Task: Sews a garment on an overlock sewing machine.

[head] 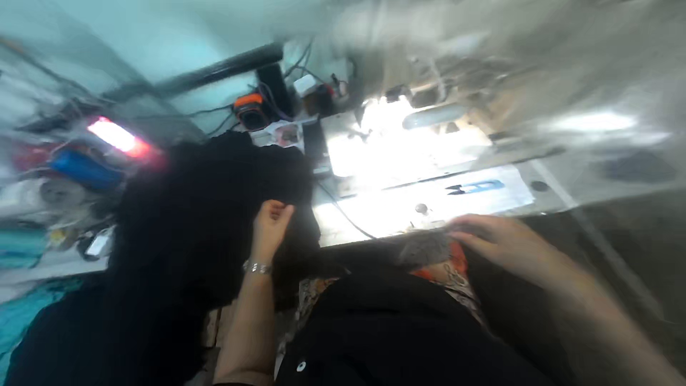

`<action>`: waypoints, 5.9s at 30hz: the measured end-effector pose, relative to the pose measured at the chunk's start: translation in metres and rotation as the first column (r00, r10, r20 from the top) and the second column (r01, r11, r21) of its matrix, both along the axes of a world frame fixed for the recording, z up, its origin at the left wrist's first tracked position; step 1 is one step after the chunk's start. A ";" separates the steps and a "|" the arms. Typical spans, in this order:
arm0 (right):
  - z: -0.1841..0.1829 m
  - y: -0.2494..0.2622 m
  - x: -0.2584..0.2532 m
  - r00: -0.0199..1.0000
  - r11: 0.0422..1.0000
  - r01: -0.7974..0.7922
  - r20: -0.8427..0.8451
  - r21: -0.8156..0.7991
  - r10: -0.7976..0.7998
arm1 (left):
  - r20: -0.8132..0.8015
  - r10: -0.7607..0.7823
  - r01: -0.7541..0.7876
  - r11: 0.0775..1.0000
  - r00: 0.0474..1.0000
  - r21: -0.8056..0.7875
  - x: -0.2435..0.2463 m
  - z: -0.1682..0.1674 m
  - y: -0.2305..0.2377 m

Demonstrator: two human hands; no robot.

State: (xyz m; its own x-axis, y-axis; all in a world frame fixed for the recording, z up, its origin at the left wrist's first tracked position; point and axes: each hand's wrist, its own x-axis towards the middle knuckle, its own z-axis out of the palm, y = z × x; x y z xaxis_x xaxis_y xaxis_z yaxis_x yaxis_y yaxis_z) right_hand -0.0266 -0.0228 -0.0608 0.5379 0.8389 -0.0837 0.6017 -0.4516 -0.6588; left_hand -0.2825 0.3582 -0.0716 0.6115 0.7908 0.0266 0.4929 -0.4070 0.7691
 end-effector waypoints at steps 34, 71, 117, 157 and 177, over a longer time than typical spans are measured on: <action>0.019 0.334 -0.112 0.810 0.800 -0.500 0.148 -0.333 0.568 | -0.464 0.041 0.088 0.964 0.885 0.253 -0.057 0.101 0.082; -0.013 0.141 -0.074 0.912 0.859 -0.146 0.403 0.490 -0.075 | -0.470 -0.564 0.700 0.303 0.679 0.647 0.027 0.101 -0.050; 0.026 0.142 -0.021 0.968 0.868 0.206 -0.226 0.452 -0.112 | -0.271 -0.371 0.456 0.783 0.888 0.423 0.192 0.088 -0.036; 0.025 0.150 -0.015 0.866 0.931 0.102 0.428 0.351 -0.257 | -0.186 -0.384 0.425 0.851 0.904 0.308 0.258 0.072 -0.015; 0.024 0.148 -0.013 0.915 0.940 0.083 0.349 0.332 -0.204 | 0.141 -0.328 0.239 0.867 0.934 0.436 0.270 0.076 0.006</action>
State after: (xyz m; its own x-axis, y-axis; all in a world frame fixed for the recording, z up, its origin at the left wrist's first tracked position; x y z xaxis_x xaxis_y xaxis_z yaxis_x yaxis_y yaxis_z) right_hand -0.0392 0.1247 -0.0367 0.5945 0.7018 0.3926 0.7736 -0.3658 -0.5175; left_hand -0.0130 0.3646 0.0044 0.7530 0.4753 0.4550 0.1589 -0.8024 0.5753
